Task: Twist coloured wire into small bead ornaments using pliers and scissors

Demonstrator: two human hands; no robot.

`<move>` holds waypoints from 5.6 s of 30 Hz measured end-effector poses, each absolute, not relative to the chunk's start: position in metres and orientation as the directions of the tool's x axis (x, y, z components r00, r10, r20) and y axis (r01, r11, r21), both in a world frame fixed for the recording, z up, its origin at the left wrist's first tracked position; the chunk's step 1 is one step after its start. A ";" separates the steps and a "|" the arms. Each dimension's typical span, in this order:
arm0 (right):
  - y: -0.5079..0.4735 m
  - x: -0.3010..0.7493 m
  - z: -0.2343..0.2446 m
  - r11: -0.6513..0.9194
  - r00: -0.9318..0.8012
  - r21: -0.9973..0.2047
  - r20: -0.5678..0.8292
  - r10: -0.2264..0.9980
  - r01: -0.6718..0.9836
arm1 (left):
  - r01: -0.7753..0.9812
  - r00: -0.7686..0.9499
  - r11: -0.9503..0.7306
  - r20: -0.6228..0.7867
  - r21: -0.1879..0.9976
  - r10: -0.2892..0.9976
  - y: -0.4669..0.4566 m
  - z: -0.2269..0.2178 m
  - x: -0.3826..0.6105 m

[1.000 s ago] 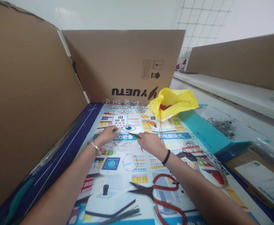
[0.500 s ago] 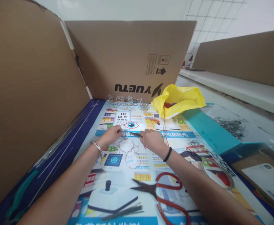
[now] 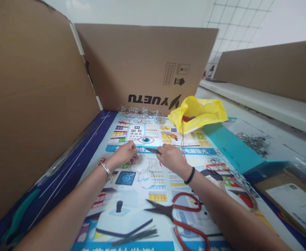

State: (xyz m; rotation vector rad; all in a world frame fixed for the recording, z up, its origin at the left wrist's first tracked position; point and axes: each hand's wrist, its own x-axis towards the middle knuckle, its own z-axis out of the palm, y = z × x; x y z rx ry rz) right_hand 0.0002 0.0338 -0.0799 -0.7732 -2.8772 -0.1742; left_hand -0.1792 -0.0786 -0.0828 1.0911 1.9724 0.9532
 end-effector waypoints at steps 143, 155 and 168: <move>0.029 0.001 -0.074 0.897 -0.901 0.113 0.128 0.414 0.428 | 0.209 -0.248 0.202 -0.148 0.957 0.957 -0.100 -0.076 -0.164; 0.026 0.001 -0.075 0.899 -0.902 0.110 0.136 0.410 0.425 | 0.274 -0.334 0.285 -0.187 0.919 0.924 -0.095 -0.089 -0.164; 0.026 0.001 -0.073 0.897 -0.903 0.119 0.125 0.412 0.426 | 0.246 -0.405 0.336 -0.219 0.909 0.888 -0.095 -0.081 -0.159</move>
